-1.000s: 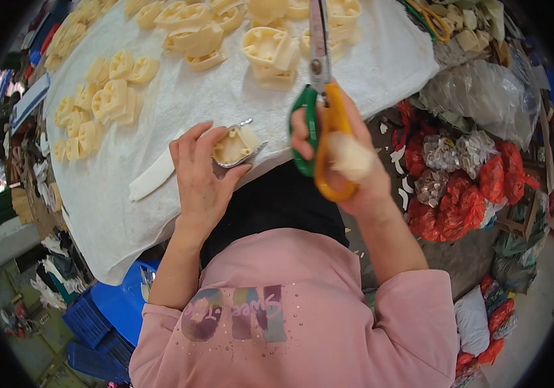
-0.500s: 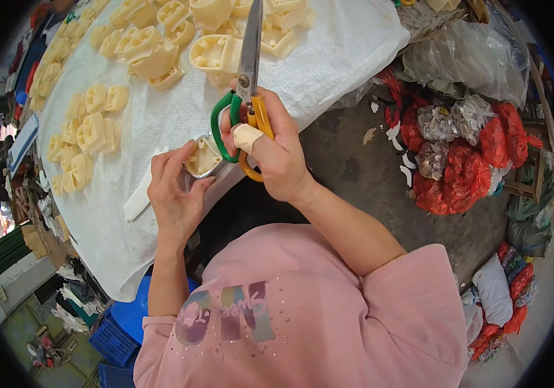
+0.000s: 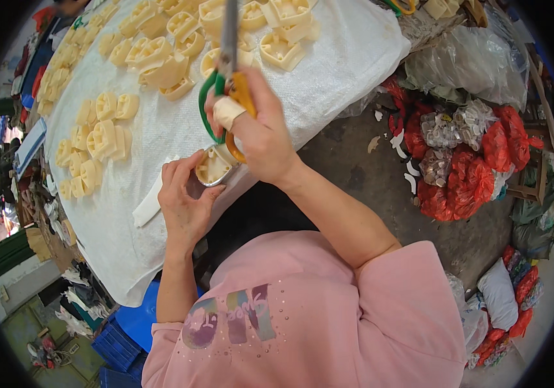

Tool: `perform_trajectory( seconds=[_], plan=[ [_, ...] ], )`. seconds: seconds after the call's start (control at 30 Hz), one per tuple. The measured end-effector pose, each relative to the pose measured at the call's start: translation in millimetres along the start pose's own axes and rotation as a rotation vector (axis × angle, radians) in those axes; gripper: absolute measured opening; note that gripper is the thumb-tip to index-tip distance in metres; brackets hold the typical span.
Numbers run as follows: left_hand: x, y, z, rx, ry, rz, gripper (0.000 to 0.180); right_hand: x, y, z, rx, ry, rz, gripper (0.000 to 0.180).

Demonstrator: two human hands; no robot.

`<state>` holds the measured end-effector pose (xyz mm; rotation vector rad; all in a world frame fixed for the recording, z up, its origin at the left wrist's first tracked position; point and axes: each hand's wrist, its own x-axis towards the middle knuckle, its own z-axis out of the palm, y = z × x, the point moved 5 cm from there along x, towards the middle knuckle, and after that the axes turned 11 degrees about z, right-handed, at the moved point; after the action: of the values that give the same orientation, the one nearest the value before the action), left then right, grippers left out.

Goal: The recorder is assembling and trimming foam or rubber shoe components using scissors and manual manipulation.

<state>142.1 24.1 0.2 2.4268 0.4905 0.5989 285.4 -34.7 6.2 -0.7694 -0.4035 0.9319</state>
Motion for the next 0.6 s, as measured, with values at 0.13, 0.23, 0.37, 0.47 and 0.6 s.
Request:
perform_trajectory(
  seconds=[0.13, 0.23, 0.37, 0.47, 0.6],
  plan=[
    [4.8, 5.6, -0.7, 0.033, -0.01, 0.027, 0.058, 2.0, 17.2, -10.3, -0.114, 0.011, 0.027, 0.035],
    [3.8, 3.3, -1.8, 0.021, 0.007, 0.004, 0.058, 6.2, 16.6, -10.4, -0.007, -0.031, 0.104, 0.038],
    [-9.1, 3.4, -8.0, 0.006, 0.108, -0.015, 0.057, 6.4, 7.9, 0.3, -0.32, -0.03, 0.061, 0.046],
    [-38.6, 1.5, -17.8, -0.065, 0.233, -0.004, 0.052, -3.1, -7.1, 15.9, -0.77, -0.001, 0.041, 0.052],
    [-82.9, -1.8, -59.6, -0.025, 0.43, -0.035, 0.053, -10.8, -5.3, 35.2, -1.248, -0.15, -0.153, 0.053]
  ],
)
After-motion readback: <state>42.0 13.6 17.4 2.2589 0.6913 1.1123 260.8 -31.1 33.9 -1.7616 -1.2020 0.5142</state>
